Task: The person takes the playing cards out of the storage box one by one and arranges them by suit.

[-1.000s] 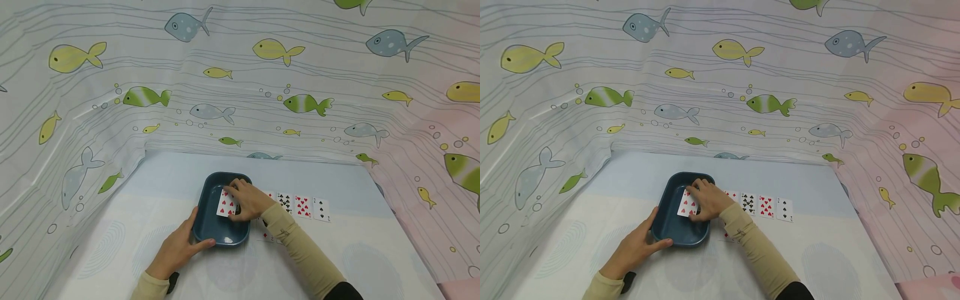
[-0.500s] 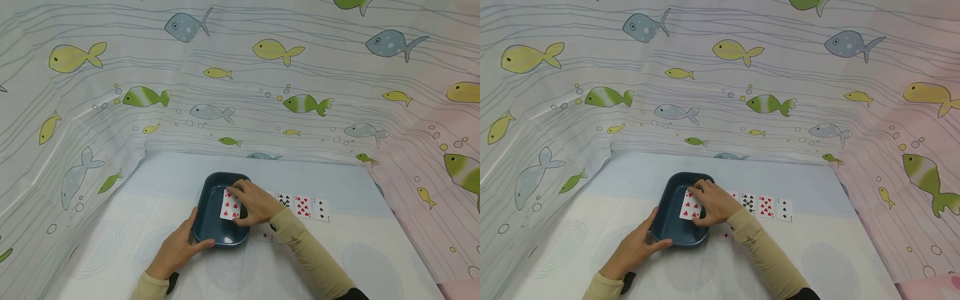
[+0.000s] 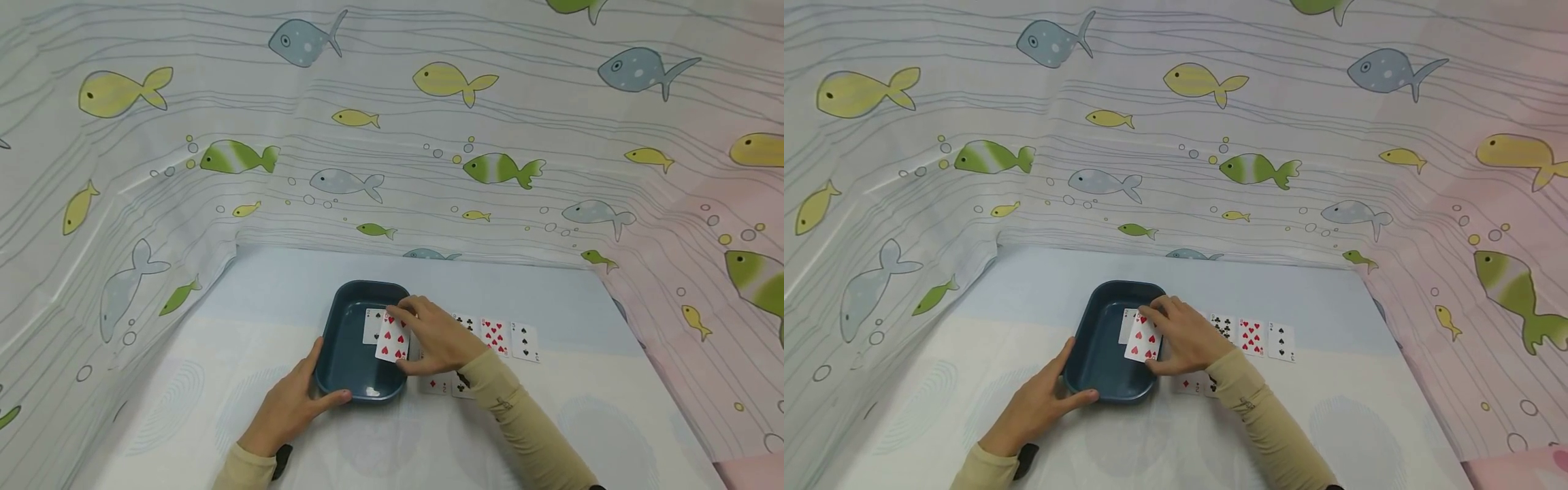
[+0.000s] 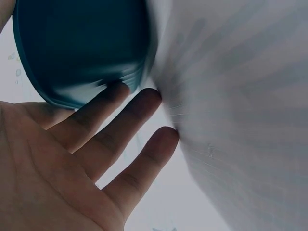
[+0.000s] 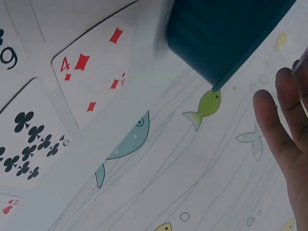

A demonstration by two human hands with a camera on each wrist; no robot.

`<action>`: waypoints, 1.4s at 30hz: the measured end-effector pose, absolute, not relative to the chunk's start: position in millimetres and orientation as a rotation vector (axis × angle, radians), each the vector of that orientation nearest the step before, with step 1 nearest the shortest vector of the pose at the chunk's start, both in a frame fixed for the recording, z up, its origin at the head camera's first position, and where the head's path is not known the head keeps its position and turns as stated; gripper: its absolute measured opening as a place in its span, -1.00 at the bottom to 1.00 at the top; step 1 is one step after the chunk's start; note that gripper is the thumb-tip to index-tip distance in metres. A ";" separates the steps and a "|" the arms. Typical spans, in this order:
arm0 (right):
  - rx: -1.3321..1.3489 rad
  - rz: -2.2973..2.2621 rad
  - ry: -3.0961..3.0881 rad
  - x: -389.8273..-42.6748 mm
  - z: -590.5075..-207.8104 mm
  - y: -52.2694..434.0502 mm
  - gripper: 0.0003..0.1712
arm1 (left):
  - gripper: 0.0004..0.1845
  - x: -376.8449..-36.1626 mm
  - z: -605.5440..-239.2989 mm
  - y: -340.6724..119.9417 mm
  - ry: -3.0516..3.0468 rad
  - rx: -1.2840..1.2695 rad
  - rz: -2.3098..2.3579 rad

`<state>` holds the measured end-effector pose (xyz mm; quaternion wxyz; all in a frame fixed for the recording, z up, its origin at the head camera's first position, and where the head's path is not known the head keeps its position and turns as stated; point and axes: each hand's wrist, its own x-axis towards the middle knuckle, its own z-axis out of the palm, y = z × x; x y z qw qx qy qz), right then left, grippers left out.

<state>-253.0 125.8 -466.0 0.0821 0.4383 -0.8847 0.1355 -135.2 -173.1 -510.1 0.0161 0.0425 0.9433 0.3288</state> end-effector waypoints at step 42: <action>1.059 0.271 -2.737 -210.0 -515.3 277.5 -0.03 | 0.25 -133.4 -508.3 -173.7 2.953 0.180 1.033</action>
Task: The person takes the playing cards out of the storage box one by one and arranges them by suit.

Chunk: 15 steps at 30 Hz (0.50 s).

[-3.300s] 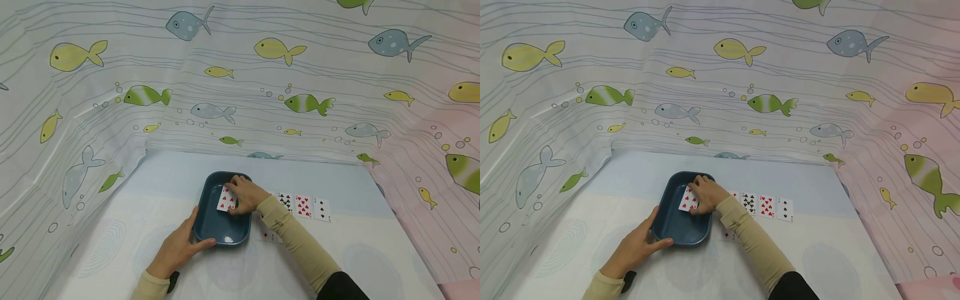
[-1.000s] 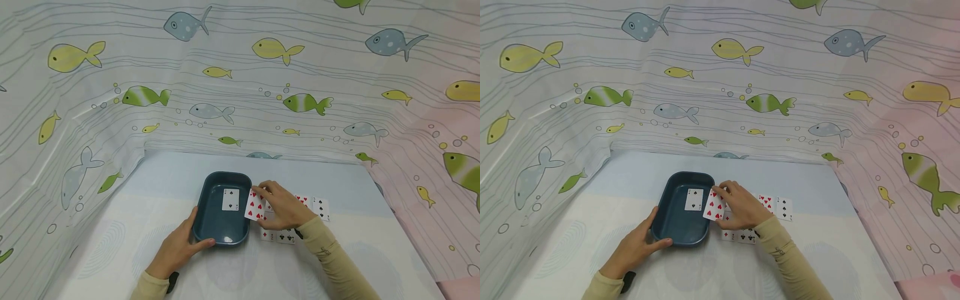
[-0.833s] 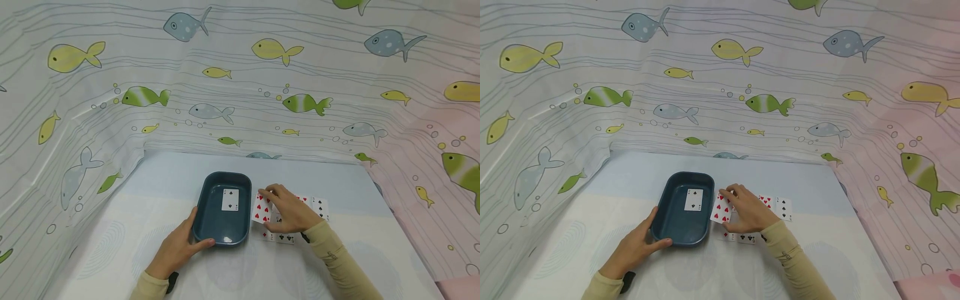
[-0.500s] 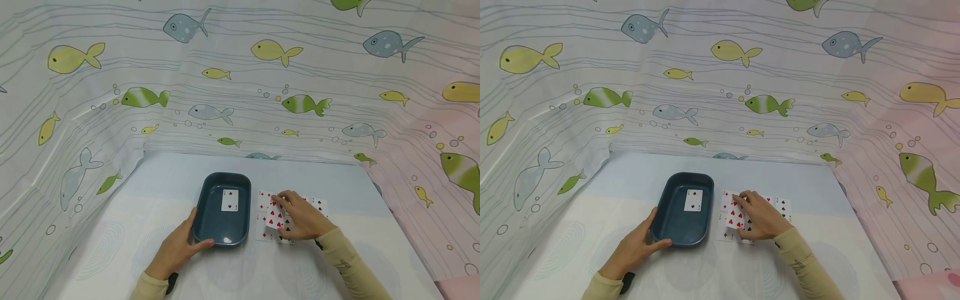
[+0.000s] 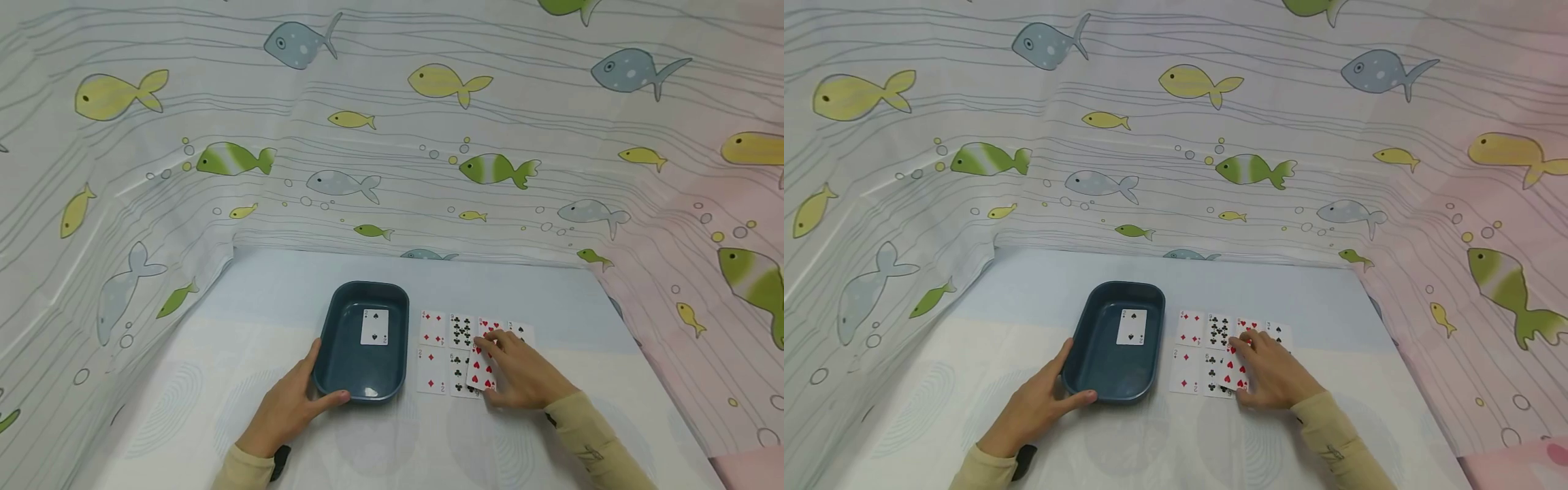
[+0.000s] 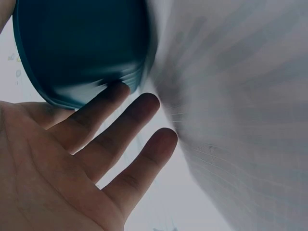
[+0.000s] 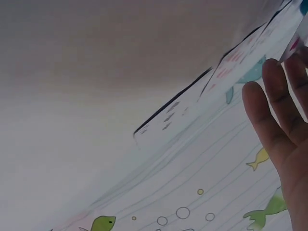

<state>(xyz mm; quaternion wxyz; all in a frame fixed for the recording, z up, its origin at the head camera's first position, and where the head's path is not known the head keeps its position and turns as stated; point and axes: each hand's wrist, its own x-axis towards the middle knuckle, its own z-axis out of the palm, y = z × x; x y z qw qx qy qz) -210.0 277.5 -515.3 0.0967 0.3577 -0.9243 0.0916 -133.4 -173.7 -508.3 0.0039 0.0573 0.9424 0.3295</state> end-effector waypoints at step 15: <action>1.023 0.211 -2.791 -195.4 -521.2 295.1 -0.03 | 0.24 -133.4 -508.1 -173.6 2.953 0.185 1.035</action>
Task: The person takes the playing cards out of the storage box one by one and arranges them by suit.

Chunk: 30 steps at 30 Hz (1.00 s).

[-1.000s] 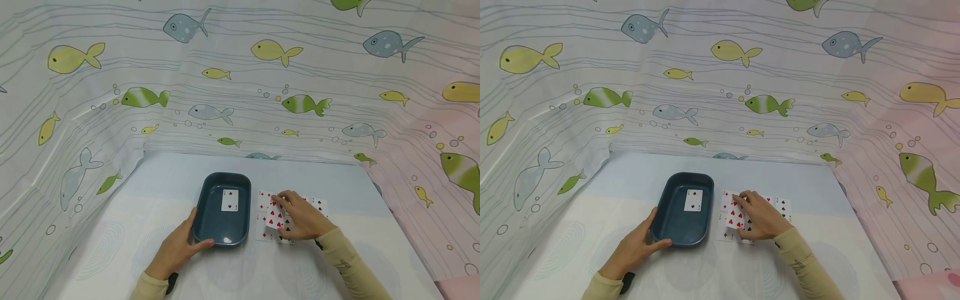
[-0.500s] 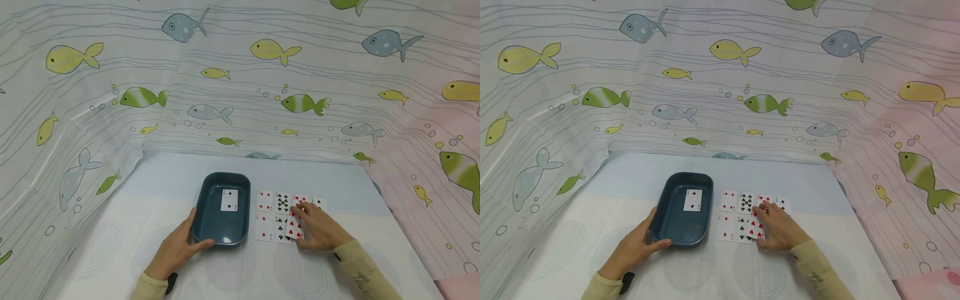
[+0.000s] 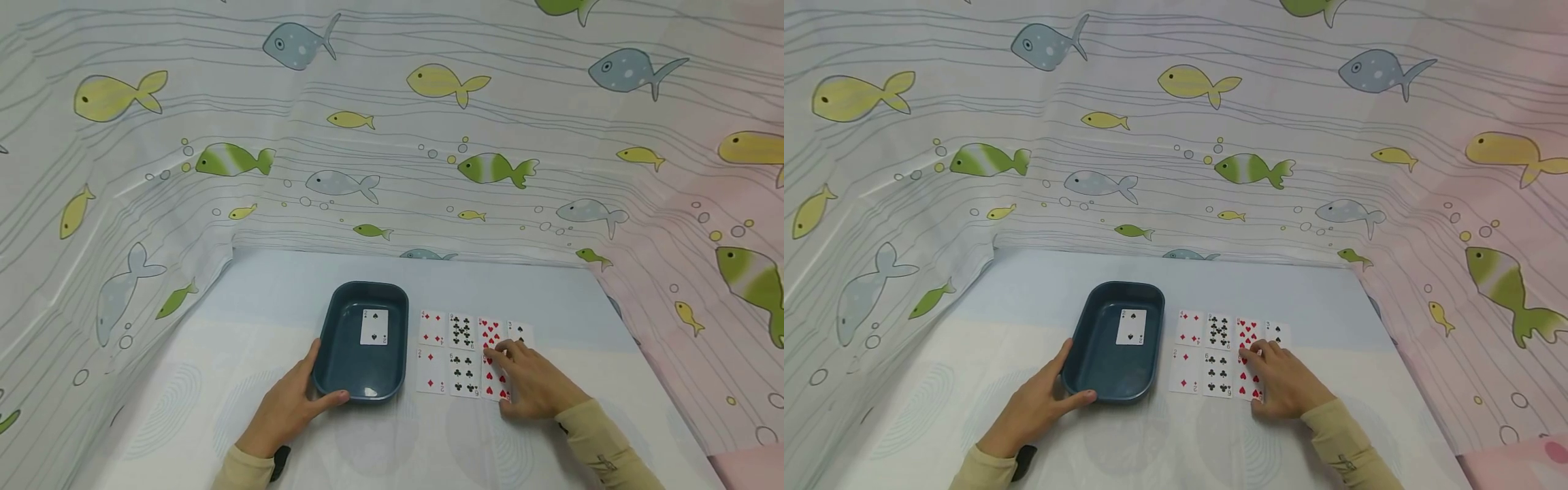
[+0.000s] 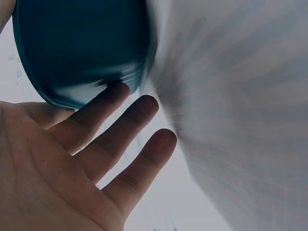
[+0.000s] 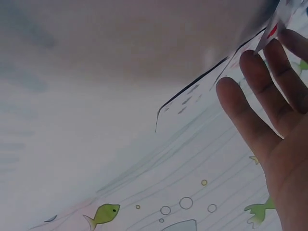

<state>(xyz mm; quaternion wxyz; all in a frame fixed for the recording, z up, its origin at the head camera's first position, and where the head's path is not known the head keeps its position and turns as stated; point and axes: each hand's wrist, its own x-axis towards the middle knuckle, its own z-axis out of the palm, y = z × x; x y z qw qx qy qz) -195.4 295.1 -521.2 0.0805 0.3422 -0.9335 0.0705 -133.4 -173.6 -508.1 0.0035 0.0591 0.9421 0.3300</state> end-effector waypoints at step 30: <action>1.051 0.324 -2.729 -203.9 -520.2 277.9 -0.11 | 0.23 -134.0 -510.6 -175.0 2.968 0.201 1.046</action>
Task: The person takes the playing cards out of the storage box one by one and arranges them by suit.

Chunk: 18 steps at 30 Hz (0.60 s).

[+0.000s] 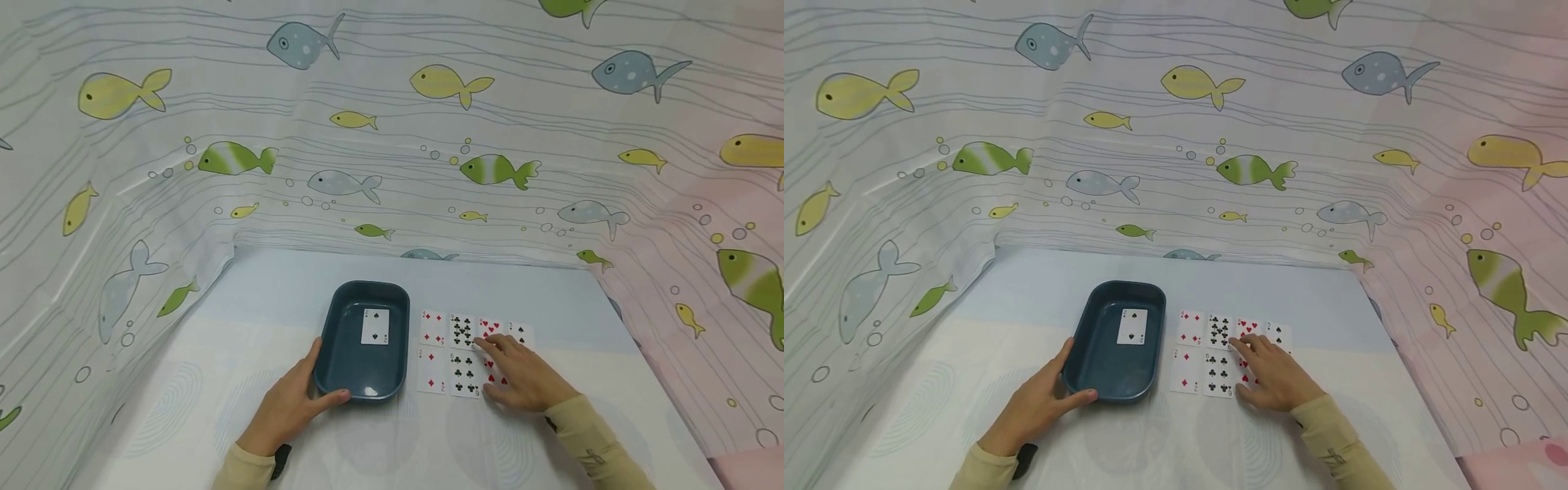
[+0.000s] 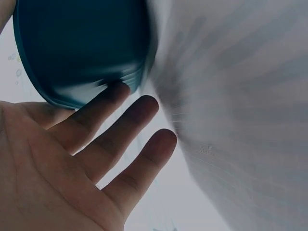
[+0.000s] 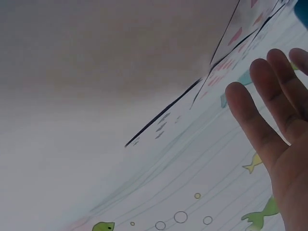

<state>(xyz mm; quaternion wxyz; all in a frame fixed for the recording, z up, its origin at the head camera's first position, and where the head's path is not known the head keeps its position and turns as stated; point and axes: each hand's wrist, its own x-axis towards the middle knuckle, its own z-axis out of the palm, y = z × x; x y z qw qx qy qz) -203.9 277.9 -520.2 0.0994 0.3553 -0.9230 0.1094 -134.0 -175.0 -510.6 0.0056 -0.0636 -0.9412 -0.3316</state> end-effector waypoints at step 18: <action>1.086 0.442 -2.711 -215.5 -518.9 253.6 -0.20 | 0.24 -135.0 -510.0 -174.8 -2.964 -0.180 -1.047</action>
